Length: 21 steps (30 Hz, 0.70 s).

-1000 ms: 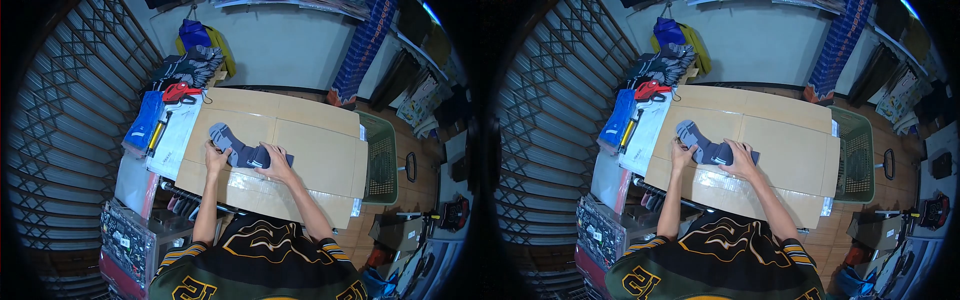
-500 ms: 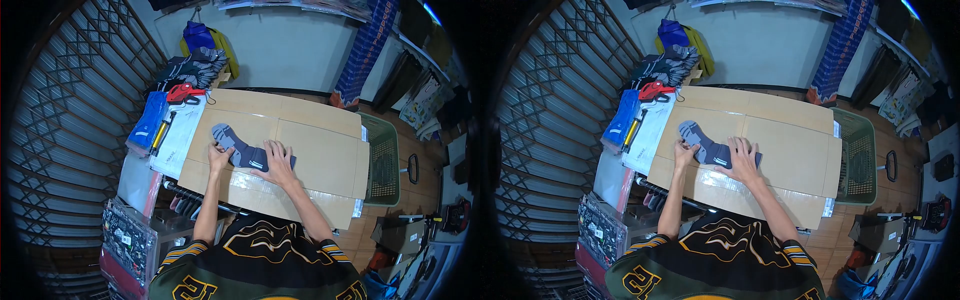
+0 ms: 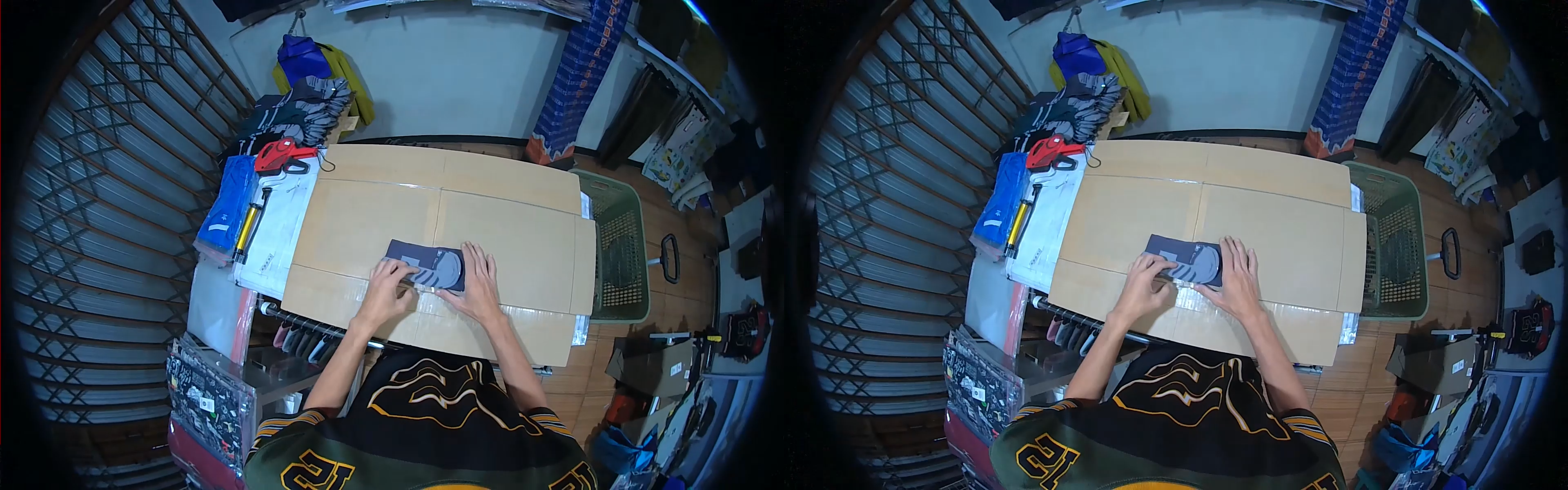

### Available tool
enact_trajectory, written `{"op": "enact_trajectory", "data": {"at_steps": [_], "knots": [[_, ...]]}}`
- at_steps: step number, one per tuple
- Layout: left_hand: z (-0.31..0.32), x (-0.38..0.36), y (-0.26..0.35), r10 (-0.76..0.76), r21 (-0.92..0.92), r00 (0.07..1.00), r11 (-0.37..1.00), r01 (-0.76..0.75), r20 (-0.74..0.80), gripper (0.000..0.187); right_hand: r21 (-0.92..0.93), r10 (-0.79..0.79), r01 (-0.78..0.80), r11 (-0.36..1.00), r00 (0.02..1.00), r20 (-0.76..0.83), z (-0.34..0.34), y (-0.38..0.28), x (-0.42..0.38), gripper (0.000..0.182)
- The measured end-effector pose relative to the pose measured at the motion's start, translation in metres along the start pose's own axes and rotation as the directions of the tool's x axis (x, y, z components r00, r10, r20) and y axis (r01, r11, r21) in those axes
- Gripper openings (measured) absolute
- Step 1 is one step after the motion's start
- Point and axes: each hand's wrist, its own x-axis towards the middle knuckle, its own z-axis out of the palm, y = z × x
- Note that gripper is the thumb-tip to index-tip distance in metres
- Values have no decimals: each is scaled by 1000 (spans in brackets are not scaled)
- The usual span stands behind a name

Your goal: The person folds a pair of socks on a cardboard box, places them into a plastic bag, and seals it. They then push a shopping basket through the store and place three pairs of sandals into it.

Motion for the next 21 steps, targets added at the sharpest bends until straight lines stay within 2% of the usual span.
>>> {"op": "enact_trajectory", "data": {"at_steps": [3,6,7,9,10,13,16,19,21], "knots": [[-9,9,-2,-103,-6,977,994,106,189,58,21,13,-13,1000,1000,-12,-1,0,1,117],[-30,33,24,-51,28,986,998,47,157,78,19,-3,4,1000,1000,-24,-2,0,1,116],[-28,39,21,-15,76,983,997,1,183,96,16,-8,9,1000,1000,-25,-2,0,1,116],[-25,54,19,7,138,960,989,-47,278,103,20,-11,11,1000,1000,-23,-2,1,1,114],[-24,61,17,16,166,945,983,-74,326,107,26,-8,9,1000,1000,-20,0,3,1,112],[-12,78,-5,-45,106,833,994,-16,551,118,35,2,-2,999,1000,-9,-2,4,1,109],[-7,77,-11,-34,66,842,998,-2,538,121,58,8,-7,998,1000,-18,-5,1,1,106],[-2,57,0,-16,96,953,995,-13,304,118,35,-27,28,999,999,-24,-8,-3,0,97],[3,39,17,-73,141,980,989,48,183,113,21,-44,45,999,998,-35,-7,-1,-1,89]]}}
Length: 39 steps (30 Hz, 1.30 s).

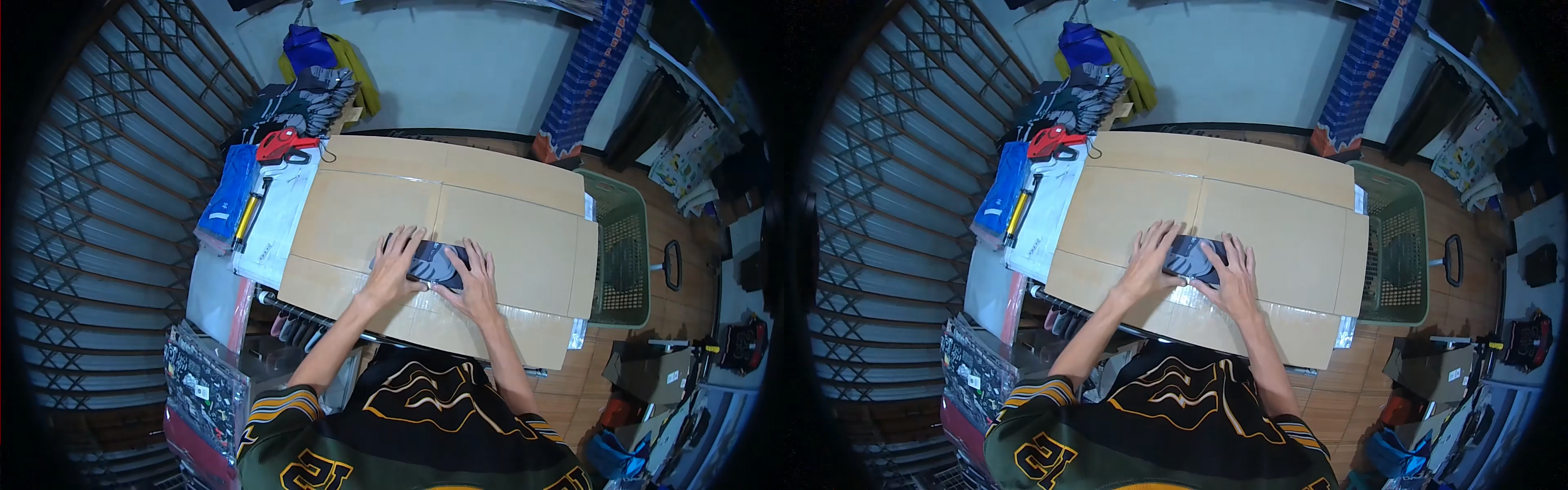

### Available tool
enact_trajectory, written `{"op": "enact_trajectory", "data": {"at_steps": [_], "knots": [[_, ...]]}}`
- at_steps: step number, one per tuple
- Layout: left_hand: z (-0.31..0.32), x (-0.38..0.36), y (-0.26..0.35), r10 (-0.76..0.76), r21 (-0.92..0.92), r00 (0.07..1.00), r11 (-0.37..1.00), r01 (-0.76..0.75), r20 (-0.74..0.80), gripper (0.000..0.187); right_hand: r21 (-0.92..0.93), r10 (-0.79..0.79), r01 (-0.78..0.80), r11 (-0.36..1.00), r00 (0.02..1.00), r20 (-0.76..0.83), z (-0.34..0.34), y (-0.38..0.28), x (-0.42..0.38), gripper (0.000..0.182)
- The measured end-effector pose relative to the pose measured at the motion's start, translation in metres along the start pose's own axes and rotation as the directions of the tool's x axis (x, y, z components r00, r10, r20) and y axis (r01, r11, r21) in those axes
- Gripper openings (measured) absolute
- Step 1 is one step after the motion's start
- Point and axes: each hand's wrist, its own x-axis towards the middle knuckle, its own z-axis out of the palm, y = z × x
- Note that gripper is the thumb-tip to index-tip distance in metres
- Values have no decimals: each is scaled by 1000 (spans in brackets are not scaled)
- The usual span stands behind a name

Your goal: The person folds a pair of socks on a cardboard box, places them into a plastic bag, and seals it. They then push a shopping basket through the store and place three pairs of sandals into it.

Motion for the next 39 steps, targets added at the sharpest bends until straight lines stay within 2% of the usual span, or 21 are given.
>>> {"op": "enact_trajectory", "data": {"at_steps": [1,2,5,6,9,14,17,18,21,23,25,26,30,31,33,34,37,38,39], "knots": [[2,-9,8,-36,14,998,999,37,-59,111,6,-2,2,1000,1000,-10,3,2,-1,85],[4,-18,14,-71,-36,996,997,69,-58,94,12,-7,7,1000,1000,-18,5,4,-1,80],[34,-46,19,-87,1,986,996,88,-139,83,30,2,-1,1000,1000,-23,5,2,1,74],[40,-52,21,-106,4,987,994,107,-122,77,16,-3,3,1000,1000,-24,7,3,0,75],[51,-56,18,-100,19,983,994,105,-151,77,14,7,-6,1000,1000,-18,7,0,1,74],[47,-58,16,-121,-5,981,993,121,-149,77,-26,-17,16,1000,999,-43,10,-12,-6,84],[41,-79,12,-167,-268,949,959,94,-266,76,30,33,-30,999,994,-102,12,-32,-25,87],[36,-88,12,-190,-270,920,958,97,-342,69,58,49,-43,997,993,-107,12,-41,-33,88],[27,-133,-1,-277,-443,869,894,75,-411,56,83,56,-44,996,988,-141,27,-60,-57,86],[15,-173,-2,-339,-441,785,893,94,-519,45,122,7,7,993,993,-115,33,-87,-64,79],[15,-216,-11,-423,-479,723,866,144,-547,42,167,-54,61,984,997,-46,43,-111,-71,75],[17,-239,-15,-459,-478,685,859,180,-566,40,213,-97,109,971,993,-64,51,-125,-72,69],[29,-337,-26,-579,-502,535,811,300,-616,35,408,-194,137,903,976,101,84,-178,-84,60],[35,-362,-31,-604,-508,488,796,330,-630,35,359,-296,248,900,952,84,92,-189,-87,54],[50,-408,-33,-719,-600,340,694,398,-606,35,424,-368,266,866,913,179,104,-213,-99,48],[56,-429,-33,-821,-711,243,569,413,-516,34,453,-355,223,863,906,229,108,-227,-107,46],[93,-490,-56,-938,-916,21,341,210,-345,37,534,-434,225,815,848,305,128,-253,-140,43],[114,-511,-73,-940,-932,-46,327,156,-338,37,543,-437,206,814,832,341,132,-261,-153,40],[119,-525,-78,-975,-984,-148,176,-36,-169,43,558,-435,164,813,809,396,138,-268,-168,38]]}}
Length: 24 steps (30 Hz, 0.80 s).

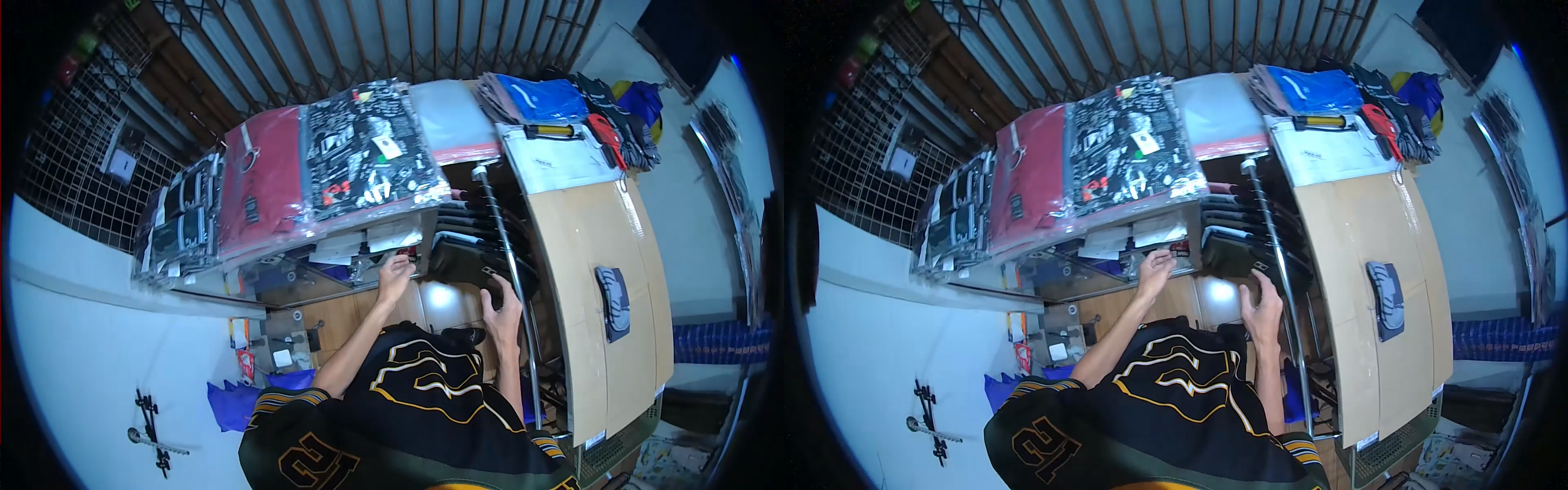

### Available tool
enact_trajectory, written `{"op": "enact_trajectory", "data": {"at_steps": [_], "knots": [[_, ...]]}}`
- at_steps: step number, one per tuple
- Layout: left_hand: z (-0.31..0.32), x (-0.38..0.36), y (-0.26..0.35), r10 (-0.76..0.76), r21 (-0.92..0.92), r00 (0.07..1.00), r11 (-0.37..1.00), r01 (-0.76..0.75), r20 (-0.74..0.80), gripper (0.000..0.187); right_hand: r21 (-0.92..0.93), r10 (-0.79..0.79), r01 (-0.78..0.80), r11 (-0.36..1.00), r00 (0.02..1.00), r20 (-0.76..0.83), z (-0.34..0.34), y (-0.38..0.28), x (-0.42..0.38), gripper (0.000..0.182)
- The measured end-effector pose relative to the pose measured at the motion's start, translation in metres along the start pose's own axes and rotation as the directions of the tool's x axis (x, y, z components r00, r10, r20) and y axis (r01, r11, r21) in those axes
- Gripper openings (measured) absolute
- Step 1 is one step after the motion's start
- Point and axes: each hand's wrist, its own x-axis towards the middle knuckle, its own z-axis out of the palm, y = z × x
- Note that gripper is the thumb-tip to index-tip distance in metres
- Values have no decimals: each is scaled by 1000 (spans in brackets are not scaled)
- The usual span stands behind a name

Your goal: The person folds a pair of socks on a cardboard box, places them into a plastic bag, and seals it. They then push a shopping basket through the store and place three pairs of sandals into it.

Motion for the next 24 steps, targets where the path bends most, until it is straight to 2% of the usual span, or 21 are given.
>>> {"op": "enact_trajectory", "data": {"at_steps": [2,4,5,9,12,16,17,20,23,24], "knots": [[-27,14,-10,-298,-264,953,925,274,-55,56,24,8,-9,1000,998,68,26,-16,-16,37],[-52,39,-29,-357,-394,934,859,326,-7,66,20,-87,86,996,993,81,48,-25,-34,35],[-60,50,-35,-384,-453,923,819,352,23,70,30,-67,64,997,992,111,57,-29,-42,34],[-62,86,-41,-396,-399,909,861,316,-133,81,51,12,-22,998,980,200,77,-44,-71,35],[-66,110,-54,-431,-494,899,799,342,-76,79,51,41,-53,997,976,216,85,-43,-86,35],[-64,114,-54,-414,-516,898,806,289,-145,31,50,68,-80,996,977,203,83,-39,-97,32],[-64,111,-51,-416,-501,897,815,292,-153,25,46,83,-93,995,978,193,82,-37,-97,32],[-76,104,-61,-315,-498,949,820,280,16,27,74,137,-151,986,976,168,82,-37,-98,33],[-76,57,-25,-284,-512,957,814,273,60,15,195,191,-222,955,967,166,93,-28,-95,36],[-77,42,-16,-290,-503,951,809,304,108,17,255,213,-257,932,959,188,101,-19,-94,39]]}}
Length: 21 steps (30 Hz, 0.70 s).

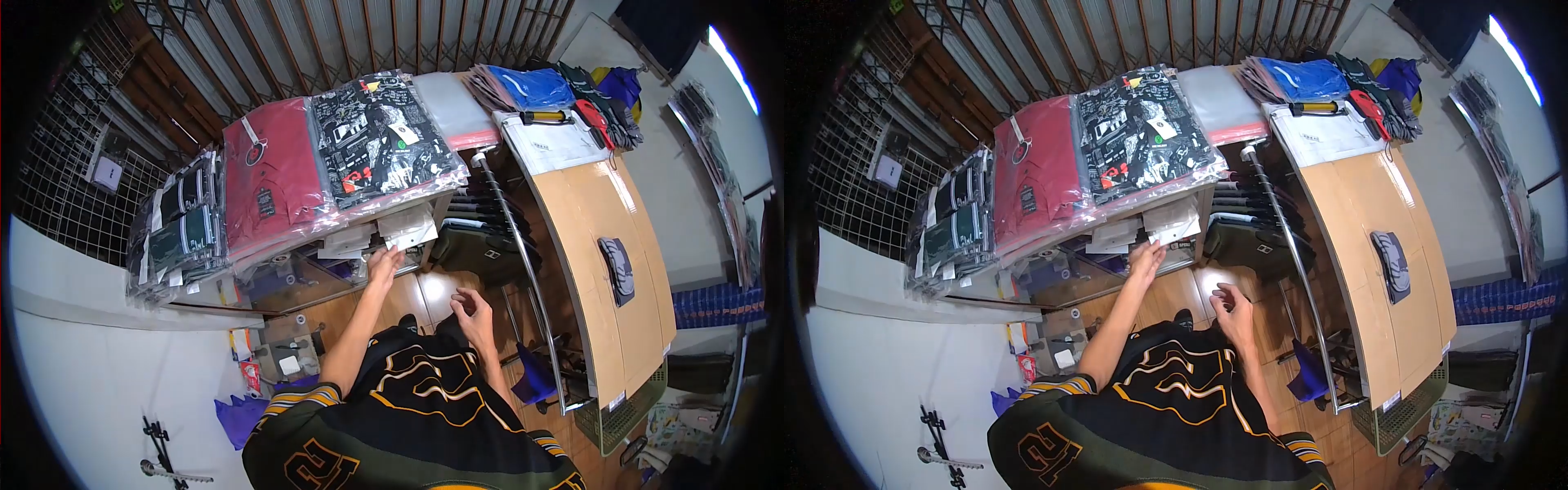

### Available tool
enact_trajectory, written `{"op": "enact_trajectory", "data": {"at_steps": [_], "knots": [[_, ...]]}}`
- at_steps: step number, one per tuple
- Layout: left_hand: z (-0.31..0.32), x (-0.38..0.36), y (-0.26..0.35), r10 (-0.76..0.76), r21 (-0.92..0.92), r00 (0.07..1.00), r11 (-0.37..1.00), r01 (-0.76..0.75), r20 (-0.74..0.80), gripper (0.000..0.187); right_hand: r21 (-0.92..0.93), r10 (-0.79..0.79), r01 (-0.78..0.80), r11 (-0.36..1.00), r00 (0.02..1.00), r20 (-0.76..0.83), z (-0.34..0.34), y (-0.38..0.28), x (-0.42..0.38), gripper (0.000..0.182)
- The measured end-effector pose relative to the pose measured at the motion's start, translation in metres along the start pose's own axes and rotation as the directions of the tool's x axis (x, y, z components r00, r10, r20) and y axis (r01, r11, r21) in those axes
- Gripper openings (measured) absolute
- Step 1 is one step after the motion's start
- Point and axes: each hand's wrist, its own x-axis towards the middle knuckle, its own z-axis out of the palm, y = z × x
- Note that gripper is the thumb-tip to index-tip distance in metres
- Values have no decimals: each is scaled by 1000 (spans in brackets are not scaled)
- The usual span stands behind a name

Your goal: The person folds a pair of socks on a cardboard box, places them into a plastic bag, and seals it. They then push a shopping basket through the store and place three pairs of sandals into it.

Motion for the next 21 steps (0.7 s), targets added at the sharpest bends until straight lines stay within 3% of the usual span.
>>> {"op": "enact_trajectory", "data": {"at_steps": [2,5,8,11,14,18,21], "knots": [[2,-33,1,-61,20,995,998,60,73,22,136,51,-56,989,998,38,11,16,10,45],[8,-84,-4,-135,110,982,987,120,136,20,392,305,-319,863,947,99,24,1,23,48],[15,-128,-11,-185,277,949,954,112,254,25,546,373,-347,763,925,67,33,2,38,49],[2,-131,-23,-252,457,869,889,34,426,29,545,296,-240,803,955,-16,29,-1,47,33],[21,-145,2,-181,314,904,948,56,386,33,538,268,-231,810,963,11,10,-11,46,24],[21,-111,18,-102,83,969,993,85,225,35,552,209,-218,805,975,80,-29,-40,28,14],[28,-96,29,32,129,985,990,-55,172,36,517,151,-175,838,985,88,-60,-37,15,15]]}}
